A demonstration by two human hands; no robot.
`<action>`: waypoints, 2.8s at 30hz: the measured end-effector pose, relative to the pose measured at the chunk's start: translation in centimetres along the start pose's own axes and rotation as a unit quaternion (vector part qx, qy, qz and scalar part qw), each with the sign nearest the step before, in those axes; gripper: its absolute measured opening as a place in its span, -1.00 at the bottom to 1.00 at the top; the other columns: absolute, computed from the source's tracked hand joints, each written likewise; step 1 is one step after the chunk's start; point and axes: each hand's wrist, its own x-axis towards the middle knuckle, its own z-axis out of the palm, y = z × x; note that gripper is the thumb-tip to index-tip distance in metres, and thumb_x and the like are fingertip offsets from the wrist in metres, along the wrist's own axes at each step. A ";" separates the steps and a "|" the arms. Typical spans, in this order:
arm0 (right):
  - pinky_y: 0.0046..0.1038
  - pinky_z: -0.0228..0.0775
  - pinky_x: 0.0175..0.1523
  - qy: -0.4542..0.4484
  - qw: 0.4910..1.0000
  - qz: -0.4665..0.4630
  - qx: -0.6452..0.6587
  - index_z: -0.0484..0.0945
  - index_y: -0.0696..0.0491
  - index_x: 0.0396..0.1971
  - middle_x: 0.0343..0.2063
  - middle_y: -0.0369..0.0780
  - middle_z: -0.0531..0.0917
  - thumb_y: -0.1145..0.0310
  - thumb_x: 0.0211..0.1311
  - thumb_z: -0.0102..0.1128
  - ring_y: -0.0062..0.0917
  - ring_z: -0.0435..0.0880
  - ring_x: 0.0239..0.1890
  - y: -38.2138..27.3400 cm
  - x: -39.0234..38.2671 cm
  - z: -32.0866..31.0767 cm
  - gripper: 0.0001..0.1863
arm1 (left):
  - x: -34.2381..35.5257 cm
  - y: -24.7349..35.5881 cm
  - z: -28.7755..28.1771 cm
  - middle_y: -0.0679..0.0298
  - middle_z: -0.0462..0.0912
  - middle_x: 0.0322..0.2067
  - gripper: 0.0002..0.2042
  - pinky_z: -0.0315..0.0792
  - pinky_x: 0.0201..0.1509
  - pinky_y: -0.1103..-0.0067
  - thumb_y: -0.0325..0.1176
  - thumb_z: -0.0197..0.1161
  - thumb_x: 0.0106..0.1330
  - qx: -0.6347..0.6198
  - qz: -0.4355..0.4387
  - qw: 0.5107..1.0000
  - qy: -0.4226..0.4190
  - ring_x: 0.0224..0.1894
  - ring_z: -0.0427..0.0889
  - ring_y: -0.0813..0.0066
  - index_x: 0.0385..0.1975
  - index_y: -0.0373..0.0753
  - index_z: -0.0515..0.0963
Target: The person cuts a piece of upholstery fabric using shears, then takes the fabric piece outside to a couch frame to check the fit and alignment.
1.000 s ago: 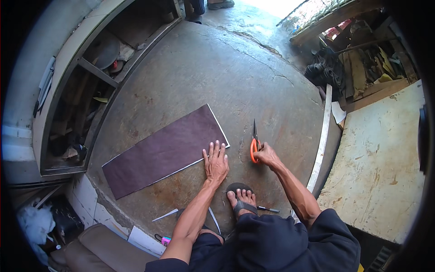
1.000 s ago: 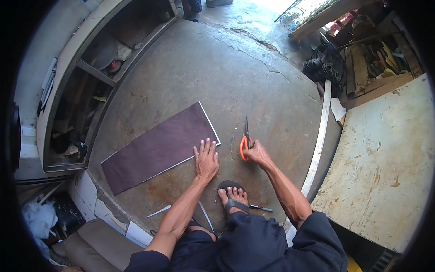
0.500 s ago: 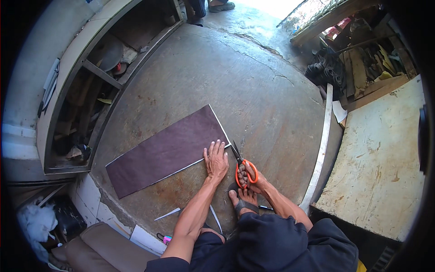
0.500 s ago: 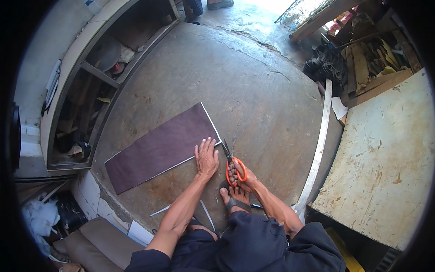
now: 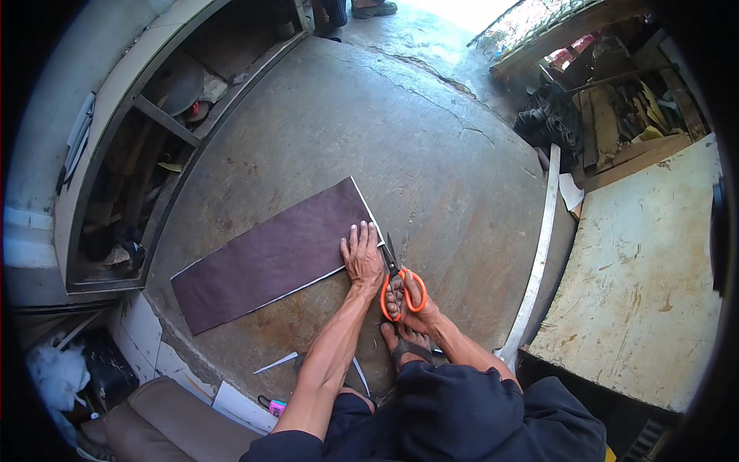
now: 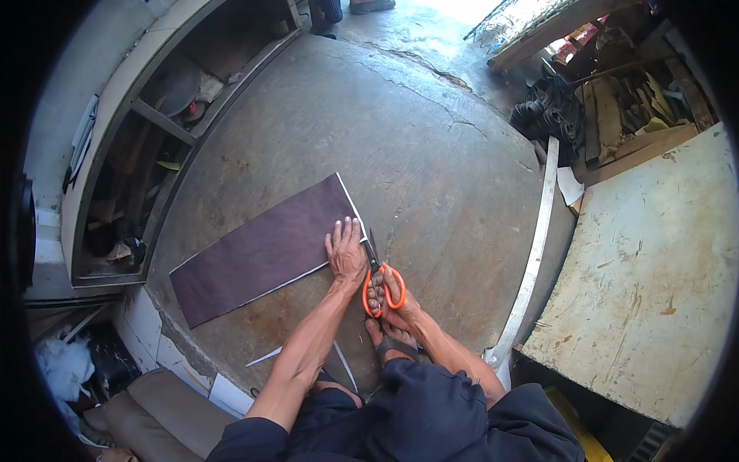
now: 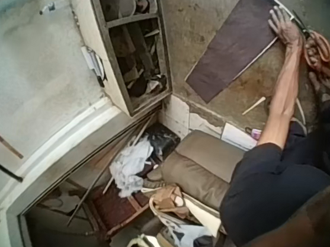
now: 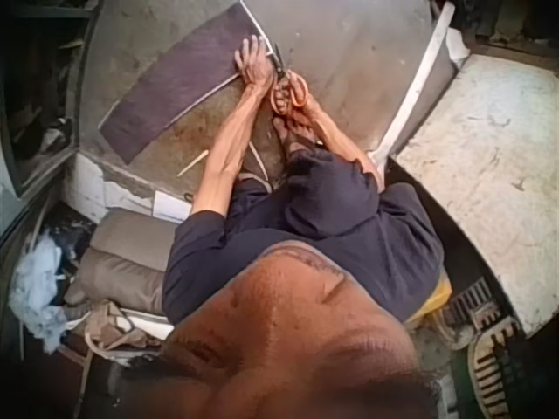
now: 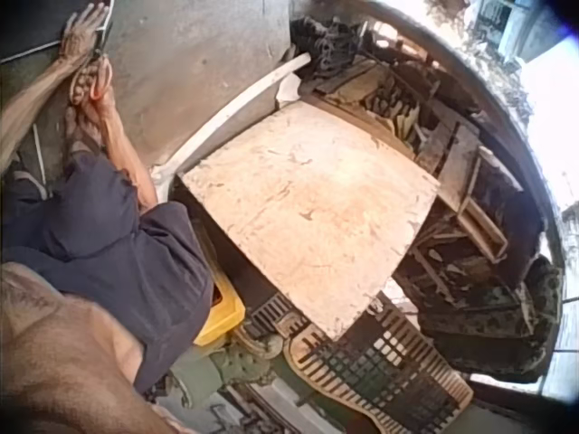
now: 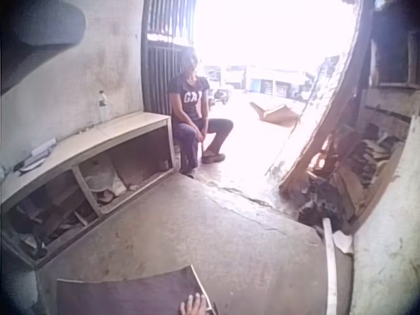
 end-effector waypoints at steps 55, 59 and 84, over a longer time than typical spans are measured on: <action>-0.31 0.46 -0.19 0.247 0.562 -0.386 -0.689 0.50 0.11 -0.08 -0.39 -0.24 0.55 0.28 0.00 0.49 -0.36 0.57 -0.34 -8.3 -0.6 -2.3 -0.51 | -11.3 -1.1 -6.0 0.16 0.46 0.26 -0.45 0.13 0.42 0.20 -0.51 0.15 0.18 -0.159 0.206 0.943 -0.208 0.36 0.36 0.24 0.27 -0.21 0.41; -0.23 0.37 0.01 0.224 0.451 -0.443 -0.742 0.50 0.07 0.00 -0.16 -0.12 0.56 0.26 -0.08 0.49 -0.22 0.55 -0.06 -9.4 -2.3 -1.9 -0.41 | -11.4 -1.0 -5.7 0.16 0.48 0.24 -0.47 0.11 0.43 0.23 -0.51 0.15 0.18 -0.160 0.209 0.945 -0.196 0.36 0.36 0.27 0.25 -0.22 0.43; -0.17 0.48 -0.29 0.308 0.619 -0.186 -0.698 0.55 0.19 -0.42 -0.51 0.04 0.66 -0.23 -0.05 0.44 -0.12 0.71 -0.40 -7.6 -1.2 -4.9 -0.33 | -11.3 -1.1 -5.4 0.18 0.47 0.25 -0.44 0.11 0.44 0.24 -0.49 0.18 0.15 -0.164 0.201 0.946 -0.194 0.37 0.35 0.28 0.26 -0.19 0.43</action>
